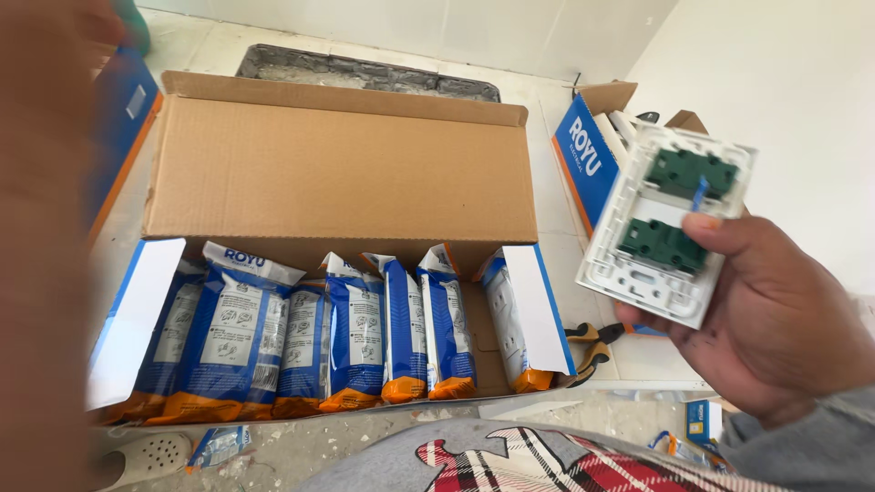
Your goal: The person strips the insulation from a blue wire using pliers, then inserts the wire into the terminal of a white electrical switch module. They repeat this process for a second switch module, securing the wire in place.
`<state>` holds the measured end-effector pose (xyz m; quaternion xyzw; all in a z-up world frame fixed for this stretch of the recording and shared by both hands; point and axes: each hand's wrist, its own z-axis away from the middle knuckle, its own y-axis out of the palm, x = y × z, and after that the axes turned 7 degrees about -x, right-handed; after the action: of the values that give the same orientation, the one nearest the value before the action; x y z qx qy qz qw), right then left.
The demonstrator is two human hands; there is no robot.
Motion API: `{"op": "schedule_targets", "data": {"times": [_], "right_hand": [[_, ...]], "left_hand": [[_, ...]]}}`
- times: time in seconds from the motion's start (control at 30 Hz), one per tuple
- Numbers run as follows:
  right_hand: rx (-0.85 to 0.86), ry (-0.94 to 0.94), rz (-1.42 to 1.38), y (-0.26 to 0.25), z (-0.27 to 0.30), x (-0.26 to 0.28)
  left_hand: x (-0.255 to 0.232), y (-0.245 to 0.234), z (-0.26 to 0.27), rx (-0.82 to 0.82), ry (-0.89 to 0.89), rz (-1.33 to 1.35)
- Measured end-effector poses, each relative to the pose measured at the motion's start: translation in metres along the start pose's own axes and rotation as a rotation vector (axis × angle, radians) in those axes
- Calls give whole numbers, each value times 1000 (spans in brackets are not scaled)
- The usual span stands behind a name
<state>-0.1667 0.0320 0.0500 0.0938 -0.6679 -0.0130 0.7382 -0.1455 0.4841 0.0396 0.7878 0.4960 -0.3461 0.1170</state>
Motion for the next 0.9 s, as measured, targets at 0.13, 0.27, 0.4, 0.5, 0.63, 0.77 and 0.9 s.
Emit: {"op": "schedule_targets", "data": {"times": [0.13,0.27,0.4,0.5,0.63,0.77,0.9], "right_hand": [[288,-94,-59,23,-11,13],[409,-69,-211,14,-17,22],[409,-85,-180,-24,-27,29],[383,-105,-138,-67,-41,32],[318,8,-96,-131,-60,44],[488,59,-190,-187,-83,41],[600,108,-259,-223,-98,42]], "left_hand": [[-110,72,78,468,-186,591],[-194,113,118,864,-627,973],[-224,147,129,965,-820,1087],[-244,181,143,940,-865,1098],[-284,229,168,824,-1062,1081],[-311,278,197,784,-965,1171],[-331,307,223,661,-990,1142]]}}
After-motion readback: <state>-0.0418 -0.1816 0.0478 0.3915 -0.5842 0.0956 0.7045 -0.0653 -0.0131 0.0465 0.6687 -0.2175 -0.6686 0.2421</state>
